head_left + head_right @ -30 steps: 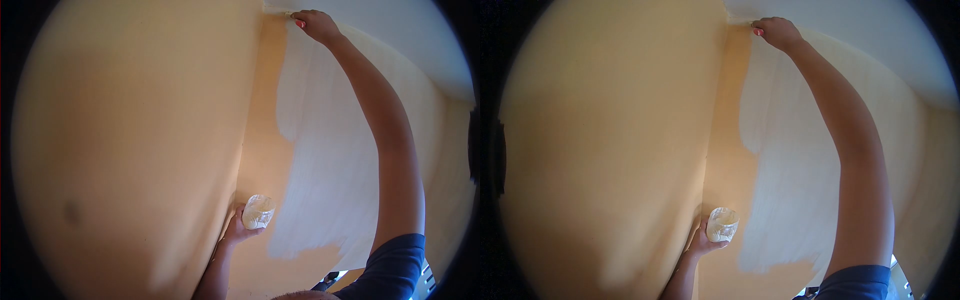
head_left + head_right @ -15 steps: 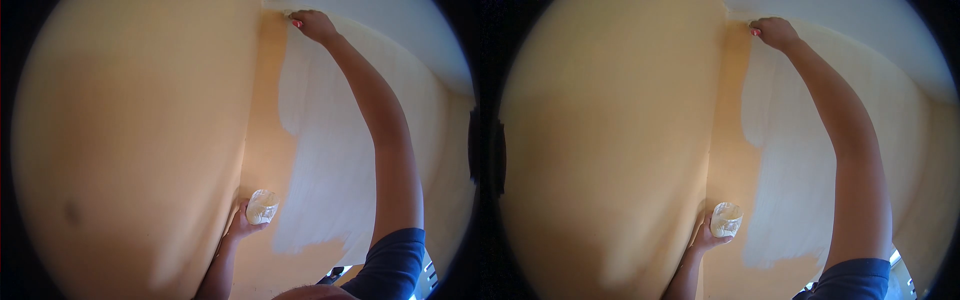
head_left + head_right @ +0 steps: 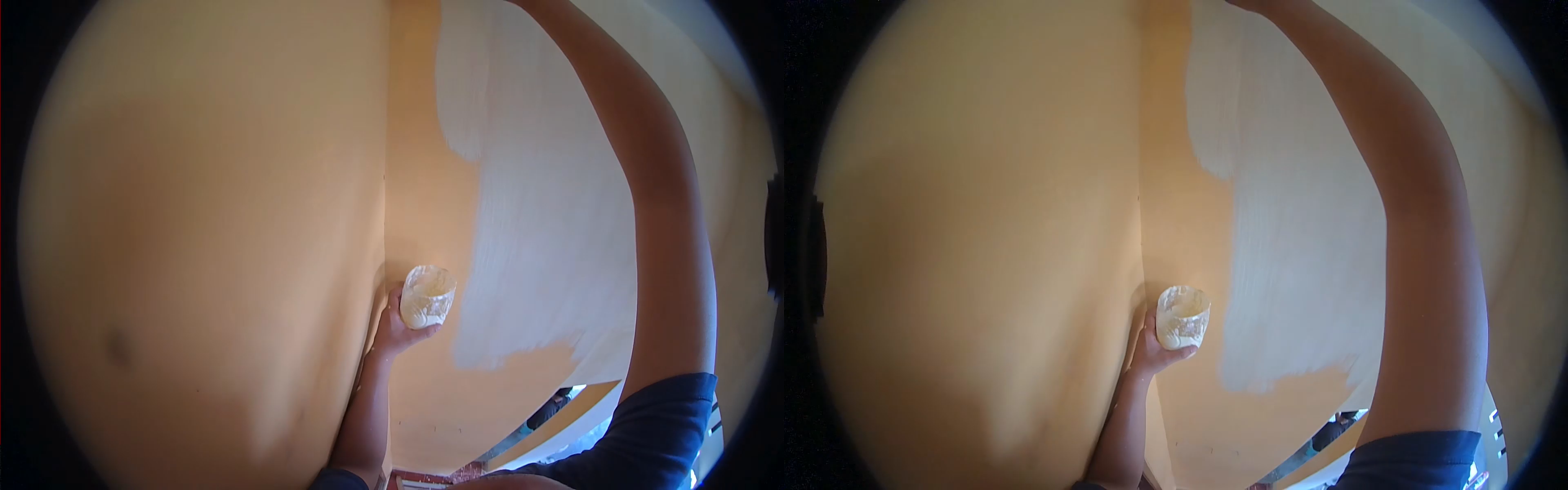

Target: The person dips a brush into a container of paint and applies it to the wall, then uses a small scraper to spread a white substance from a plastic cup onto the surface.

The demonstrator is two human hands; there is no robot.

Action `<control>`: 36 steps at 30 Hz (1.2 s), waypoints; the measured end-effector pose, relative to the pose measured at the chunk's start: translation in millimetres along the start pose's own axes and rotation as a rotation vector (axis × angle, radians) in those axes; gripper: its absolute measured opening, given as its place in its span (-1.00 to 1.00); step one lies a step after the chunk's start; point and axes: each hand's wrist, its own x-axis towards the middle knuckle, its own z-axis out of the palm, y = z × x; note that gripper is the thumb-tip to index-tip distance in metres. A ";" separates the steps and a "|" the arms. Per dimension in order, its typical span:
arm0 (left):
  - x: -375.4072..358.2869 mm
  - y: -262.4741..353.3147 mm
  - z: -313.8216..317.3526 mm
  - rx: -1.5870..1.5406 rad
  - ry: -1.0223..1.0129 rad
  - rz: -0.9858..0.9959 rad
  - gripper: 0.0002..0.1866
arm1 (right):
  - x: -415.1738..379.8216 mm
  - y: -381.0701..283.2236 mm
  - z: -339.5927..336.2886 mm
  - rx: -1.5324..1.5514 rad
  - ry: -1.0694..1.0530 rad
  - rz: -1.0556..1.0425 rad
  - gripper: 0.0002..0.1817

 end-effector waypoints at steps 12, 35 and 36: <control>4.7 14.8 8.1 -0.345 0.028 -0.095 -0.07 | -269.0 -153.7 -10.9 0.610 -0.294 -0.343 -0.78; 3.8 0.7 8.0 -0.331 0.039 -0.062 -0.04 | -235.8 -108.5 63.7 0.809 -0.500 0.218 -0.83; 3.2 1.1 7.8 -0.325 0.028 -0.077 -0.03 | -218.4 -90.0 65.2 0.724 -0.425 0.116 -0.70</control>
